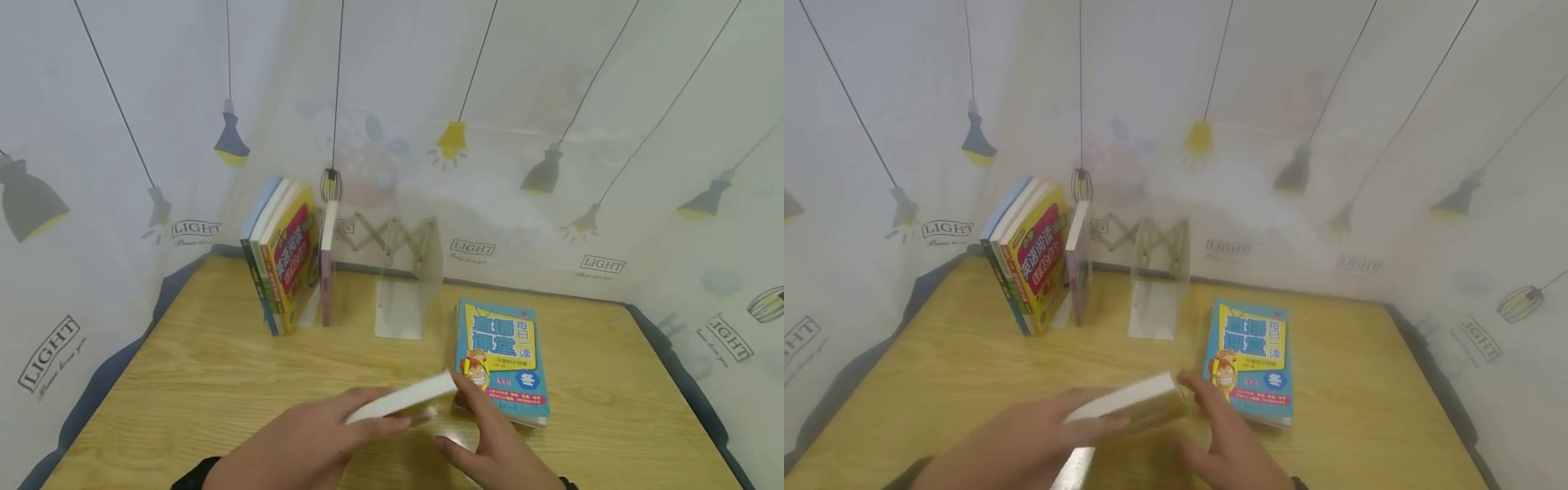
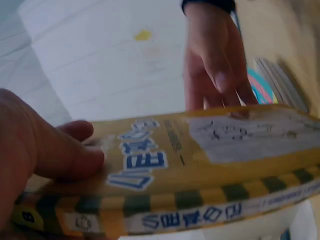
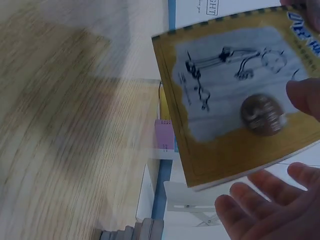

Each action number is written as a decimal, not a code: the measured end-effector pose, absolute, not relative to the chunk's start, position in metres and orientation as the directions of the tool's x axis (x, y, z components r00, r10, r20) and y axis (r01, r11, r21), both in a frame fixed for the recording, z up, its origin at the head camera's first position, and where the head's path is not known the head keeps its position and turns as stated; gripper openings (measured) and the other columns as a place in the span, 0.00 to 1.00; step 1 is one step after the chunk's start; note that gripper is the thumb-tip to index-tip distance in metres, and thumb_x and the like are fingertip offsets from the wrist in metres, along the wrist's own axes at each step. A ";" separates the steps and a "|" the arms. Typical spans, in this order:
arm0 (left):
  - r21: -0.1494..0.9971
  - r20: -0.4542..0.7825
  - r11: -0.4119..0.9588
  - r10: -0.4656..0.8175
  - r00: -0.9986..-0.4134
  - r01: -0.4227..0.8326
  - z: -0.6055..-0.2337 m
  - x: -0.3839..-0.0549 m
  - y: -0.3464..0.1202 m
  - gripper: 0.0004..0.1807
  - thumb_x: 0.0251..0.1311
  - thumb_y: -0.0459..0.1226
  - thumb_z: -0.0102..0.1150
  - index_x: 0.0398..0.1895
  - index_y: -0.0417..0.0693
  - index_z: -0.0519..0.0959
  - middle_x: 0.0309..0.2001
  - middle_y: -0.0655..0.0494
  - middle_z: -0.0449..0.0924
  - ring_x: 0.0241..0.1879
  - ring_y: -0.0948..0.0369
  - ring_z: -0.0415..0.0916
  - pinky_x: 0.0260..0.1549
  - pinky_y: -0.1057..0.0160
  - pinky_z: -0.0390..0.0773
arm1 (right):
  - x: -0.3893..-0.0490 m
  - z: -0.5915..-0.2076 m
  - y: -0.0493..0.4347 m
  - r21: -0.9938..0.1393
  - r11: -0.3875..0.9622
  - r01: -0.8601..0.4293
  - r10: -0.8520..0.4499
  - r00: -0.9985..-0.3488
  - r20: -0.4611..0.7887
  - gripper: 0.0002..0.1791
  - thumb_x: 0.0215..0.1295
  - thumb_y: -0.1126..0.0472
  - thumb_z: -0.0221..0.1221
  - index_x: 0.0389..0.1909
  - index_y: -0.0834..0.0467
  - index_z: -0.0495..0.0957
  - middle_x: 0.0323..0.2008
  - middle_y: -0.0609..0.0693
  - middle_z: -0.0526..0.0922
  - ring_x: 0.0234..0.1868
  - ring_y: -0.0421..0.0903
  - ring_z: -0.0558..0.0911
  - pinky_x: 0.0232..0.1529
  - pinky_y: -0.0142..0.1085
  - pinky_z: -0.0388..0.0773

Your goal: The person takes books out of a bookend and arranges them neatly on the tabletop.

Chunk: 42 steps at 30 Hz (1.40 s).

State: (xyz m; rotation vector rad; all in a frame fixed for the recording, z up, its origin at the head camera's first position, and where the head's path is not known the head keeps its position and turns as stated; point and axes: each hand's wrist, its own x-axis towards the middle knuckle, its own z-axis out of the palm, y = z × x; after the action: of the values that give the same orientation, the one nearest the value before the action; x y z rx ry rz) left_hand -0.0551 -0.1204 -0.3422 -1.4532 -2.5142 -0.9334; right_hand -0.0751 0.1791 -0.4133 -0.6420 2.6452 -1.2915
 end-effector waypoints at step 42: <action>0.558 0.479 0.410 0.551 -0.683 0.722 -0.381 -0.064 -0.131 0.21 0.72 0.38 0.56 0.66 0.64 0.74 0.71 0.57 0.68 0.60 0.59 0.77 0.44 0.64 0.82 | -0.134 -0.431 0.289 -0.933 0.220 0.287 0.029 -0.957 -0.288 0.32 0.77 0.48 0.52 0.73 0.61 0.61 0.52 0.55 0.84 0.46 0.49 0.87 0.43 0.41 0.86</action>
State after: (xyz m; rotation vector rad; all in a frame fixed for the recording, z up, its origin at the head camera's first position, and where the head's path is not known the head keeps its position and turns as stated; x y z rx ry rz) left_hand -0.0637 -0.1314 -0.3807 -1.1223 -2.4452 -1.1333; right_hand -0.1345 0.2891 -0.4310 0.3006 2.2815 -1.8170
